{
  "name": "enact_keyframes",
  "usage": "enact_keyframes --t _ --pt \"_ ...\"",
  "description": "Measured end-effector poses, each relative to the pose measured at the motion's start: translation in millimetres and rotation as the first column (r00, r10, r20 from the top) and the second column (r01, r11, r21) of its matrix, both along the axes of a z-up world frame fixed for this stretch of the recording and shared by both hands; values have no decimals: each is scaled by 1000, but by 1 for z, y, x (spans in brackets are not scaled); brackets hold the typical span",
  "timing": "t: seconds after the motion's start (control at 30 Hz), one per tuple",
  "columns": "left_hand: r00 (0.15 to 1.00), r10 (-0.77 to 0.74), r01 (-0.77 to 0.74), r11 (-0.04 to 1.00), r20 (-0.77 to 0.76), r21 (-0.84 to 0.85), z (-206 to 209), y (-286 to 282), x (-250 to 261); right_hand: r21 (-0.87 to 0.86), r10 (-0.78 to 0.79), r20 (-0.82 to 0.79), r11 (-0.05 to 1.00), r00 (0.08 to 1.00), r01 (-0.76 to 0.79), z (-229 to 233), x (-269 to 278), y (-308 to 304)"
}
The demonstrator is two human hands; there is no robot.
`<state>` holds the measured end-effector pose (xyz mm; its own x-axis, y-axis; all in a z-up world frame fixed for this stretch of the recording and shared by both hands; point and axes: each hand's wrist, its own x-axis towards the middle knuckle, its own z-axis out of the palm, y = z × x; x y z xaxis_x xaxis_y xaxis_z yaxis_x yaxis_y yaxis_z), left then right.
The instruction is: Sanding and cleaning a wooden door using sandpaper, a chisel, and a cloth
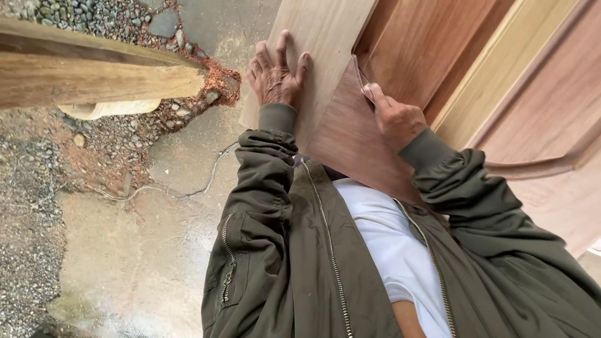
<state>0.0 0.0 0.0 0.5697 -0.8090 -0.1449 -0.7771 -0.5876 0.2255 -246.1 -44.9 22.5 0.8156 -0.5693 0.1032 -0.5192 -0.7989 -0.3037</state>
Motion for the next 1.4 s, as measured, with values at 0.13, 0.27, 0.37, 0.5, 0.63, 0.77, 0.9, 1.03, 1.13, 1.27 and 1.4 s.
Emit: enact_keyframes --t 0.13,0.27,0.37,0.5,0.63,0.77,0.9,1.03,1.13,1.27,1.4 --pt "999 45 -44 998 8 -46 2 2 -4 -173 -47 55 983 997 56 -3 10 -1" --pt "999 29 -29 999 -13 -18 11 -4 -2 47 -42 90 998 995 38 23 11 2" --pt "998 52 -52 999 -37 0 10 -4 -4 27 -100 105 995 989 98 18 35 -10" --pt "995 78 -80 996 -64 -33 15 -5 -6 -16 -230 76 973 970 232 -8 37 -17" --pt "999 49 -48 997 10 -66 8 -6 -3 -24 -154 170 987 973 161 11 27 -2" --pt "995 54 -53 999 -80 12 12 -5 -5 70 -221 199 975 955 211 -19 39 -17" --pt "993 55 -55 998 -104 2 13 -8 -2 180 -144 255 979 956 99 35 52 -21" --pt "991 47 -47 999 -125 5 11 -8 0 -61 -293 105 952 950 300 -12 26 -1" --pt "999 26 -26 1000 -43 -3 4 -1 -5 182 -262 156 955 952 233 3 48 -16" --pt "996 39 -41 999 -79 -16 11 -4 -4 99 -207 175 976 963 192 10 41 -11" --pt "994 51 -53 999 -96 -14 15 -7 -5 101 -254 187 966 949 239 19 35 1"
